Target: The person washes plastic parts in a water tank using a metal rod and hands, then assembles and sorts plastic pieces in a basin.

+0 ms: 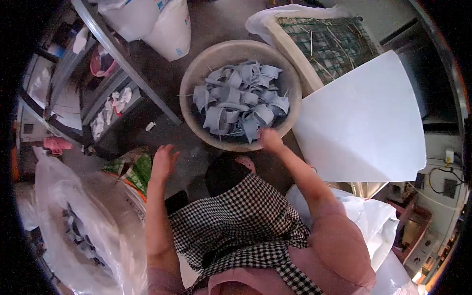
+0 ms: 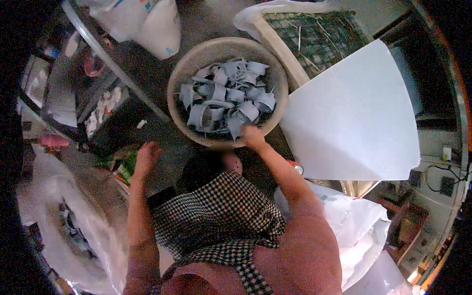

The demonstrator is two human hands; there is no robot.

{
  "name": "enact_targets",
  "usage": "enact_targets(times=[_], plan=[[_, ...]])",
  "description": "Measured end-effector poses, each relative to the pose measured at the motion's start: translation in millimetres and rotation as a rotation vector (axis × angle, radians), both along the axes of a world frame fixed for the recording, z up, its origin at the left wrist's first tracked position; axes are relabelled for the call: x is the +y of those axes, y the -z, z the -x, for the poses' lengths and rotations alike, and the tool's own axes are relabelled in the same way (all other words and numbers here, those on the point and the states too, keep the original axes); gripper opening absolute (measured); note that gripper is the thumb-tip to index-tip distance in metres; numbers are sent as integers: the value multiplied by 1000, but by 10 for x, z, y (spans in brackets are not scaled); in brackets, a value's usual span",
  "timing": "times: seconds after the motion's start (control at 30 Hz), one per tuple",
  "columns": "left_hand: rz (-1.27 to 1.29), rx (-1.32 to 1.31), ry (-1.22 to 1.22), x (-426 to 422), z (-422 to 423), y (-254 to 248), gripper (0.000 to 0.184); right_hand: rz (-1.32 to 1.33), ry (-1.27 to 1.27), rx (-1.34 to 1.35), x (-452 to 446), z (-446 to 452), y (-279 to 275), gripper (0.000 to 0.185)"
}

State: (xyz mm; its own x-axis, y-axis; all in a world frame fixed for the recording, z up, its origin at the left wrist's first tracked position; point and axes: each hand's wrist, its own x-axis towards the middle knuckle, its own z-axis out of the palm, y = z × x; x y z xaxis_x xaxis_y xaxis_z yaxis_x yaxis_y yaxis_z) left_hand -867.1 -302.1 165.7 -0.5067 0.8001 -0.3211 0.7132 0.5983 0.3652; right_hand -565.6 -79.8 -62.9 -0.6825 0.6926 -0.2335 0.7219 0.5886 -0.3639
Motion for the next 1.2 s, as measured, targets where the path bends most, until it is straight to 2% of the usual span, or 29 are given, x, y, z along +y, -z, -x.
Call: enact_targets(times=[0.07,0.1,0.17,0.2,0.27,0.3,0.33,0.4,0.43,0.47,0.5,0.53,0.57,0.6,0.63,0.67,0.7,0.73,0.77,0.8,0.83,0.87,0.9,0.93,0.97,1.03,1.07,1.13,1.2], plan=[[16,26,-6,116,-124,-112,30,-265,243,170,275,232,-661,39],[55,-40,12,205,-191,-144,30,-257,245,193,372,291,-581,39],[67,113,224,356,-384,-233,32,55,462,-7,538,399,-436,54],[77,123,215,438,-463,-241,32,66,452,3,647,401,-407,54],[105,98,332,647,-555,-223,34,253,419,61,834,340,-370,60],[104,103,323,749,-604,-248,34,194,536,195,815,297,-483,63],[51,76,322,854,-648,-276,34,190,527,197,795,225,-602,63],[-10,40,309,1044,-727,-257,35,-144,590,543,762,40,-820,54],[-54,5,291,1136,-752,-232,44,-142,583,539,776,-28,-920,54],[-98,-26,281,1228,-763,-212,53,-29,591,685,789,-77,-1029,49],[-100,-27,284,1325,-790,-178,53,84,600,830,806,-98,-1162,43],[-192,28,330,1414,-828,-132,65,80,602,829,835,-84,-1300,43],[-283,82,375,1483,-856,-101,78,516,713,1054,863,-39,-1461,45],[-284,75,379,1569,-863,-92,78,969,804,1255,897,1,-1540,46],[-362,84,385,1662,-863,-79,88,1201,742,1363,951,42,-1513,44],[-446,99,389,1756,-857,-71,99,1194,741,1359,974,100,-1630,44],[-558,126,348,1824,-855,-57,79,1330,783,1291,987,185,-1846,45],[-561,120,350,1872,-743,15,79,1466,829,1217,1005,242,-1959,45],[-632,-4,371,1907,-573,151,63,1505,662,1236,1062,272,-1956,44],[-701,-131,388,1944,-522,125,48,1498,669,1233,1018,344,-2164,44],[-631,-242,172,1872,-540,127,21,1586,618,1341,977,441,-2370,45],[-633,-249,168,1852,-576,57,21,1674,560,1449,959,515,-2508,47],[-674,-208,82,1835,-599,9,21,1796,560,1369,1050,557,-2324,51],[-711,-162,-4,1805,-600,-15,26,1797,564,1364,1130,627,-1963,51],[-708,-161,-4,1784,-576,-11,26,1196,315,1052,1208,712,-1460,48],[-743,-518,-205,1803,-499,2,27,513,129,446,1216,949,-733,44],[-742,-516,-203,1784,-480,-31,27,425,168,178,1107,1146,-484,43],[-424,-489,-325,1737,-424,-181,30,-20,39,88,768,1328,-58,34],[-477,-453,-295,1716,-415,-234,28,14,30,23,657,1435,-143,32]])
